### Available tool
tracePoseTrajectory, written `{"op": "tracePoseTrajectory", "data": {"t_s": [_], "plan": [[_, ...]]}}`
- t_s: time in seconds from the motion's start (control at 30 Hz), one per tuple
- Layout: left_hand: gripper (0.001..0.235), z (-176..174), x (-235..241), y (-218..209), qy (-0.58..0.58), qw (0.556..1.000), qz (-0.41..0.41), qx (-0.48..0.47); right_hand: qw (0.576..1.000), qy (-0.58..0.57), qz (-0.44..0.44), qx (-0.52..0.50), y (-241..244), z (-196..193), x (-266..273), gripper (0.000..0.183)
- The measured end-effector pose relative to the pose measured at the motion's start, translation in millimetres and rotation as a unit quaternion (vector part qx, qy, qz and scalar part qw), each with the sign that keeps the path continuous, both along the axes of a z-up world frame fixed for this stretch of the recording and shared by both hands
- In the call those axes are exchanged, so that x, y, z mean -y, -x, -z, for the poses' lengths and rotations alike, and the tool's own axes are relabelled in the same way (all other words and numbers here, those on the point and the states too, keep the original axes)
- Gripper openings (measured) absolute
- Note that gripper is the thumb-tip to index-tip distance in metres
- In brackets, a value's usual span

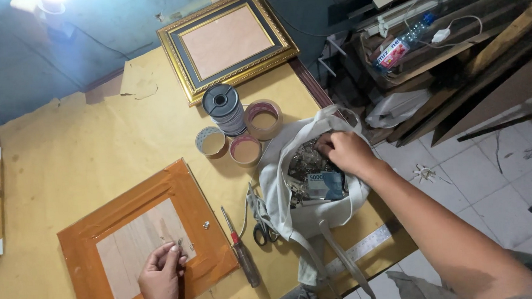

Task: Attaching hanging hardware and wire to the back of a picture frame using a screwdriver.

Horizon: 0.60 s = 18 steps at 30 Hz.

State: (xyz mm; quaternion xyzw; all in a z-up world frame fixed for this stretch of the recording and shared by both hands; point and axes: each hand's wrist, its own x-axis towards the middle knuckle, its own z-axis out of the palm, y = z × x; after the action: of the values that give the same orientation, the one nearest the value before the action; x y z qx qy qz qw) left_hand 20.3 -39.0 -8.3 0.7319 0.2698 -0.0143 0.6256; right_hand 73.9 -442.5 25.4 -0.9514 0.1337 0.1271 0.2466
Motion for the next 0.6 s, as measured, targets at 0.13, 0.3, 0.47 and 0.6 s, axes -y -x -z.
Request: {"op": "tracePoseTrajectory", "data": {"t_s": [0.13, 0.3, 0.47, 0.6], "plan": [[0.009, -8.1, 5.9, 0.6, 0.014, 1.0, -0.023, -0.002, 0.999, 0.005, -0.016, 0.03, -0.5, -1.6, -0.8, 0.011], [0.008, -10.3, 4.7, 0.6, -0.011, 1.0, -0.005, -0.017, 0.975, 0.173, -0.139, -0.029, -5.4, -2.0, -9.1, 0.008], [0.007, -24.4, 16.2, 1.4, 0.009, 0.999, -0.034, -0.021, 0.947, 0.247, -0.203, 0.015, -5.7, 20.8, -5.8, 0.019], [0.008, 4.6, -3.4, 1.8, 0.0, 1.0, 0.002, 0.002, 0.932, 0.278, -0.233, 0.021, -3.7, 26.5, -5.6, 0.015]]}}
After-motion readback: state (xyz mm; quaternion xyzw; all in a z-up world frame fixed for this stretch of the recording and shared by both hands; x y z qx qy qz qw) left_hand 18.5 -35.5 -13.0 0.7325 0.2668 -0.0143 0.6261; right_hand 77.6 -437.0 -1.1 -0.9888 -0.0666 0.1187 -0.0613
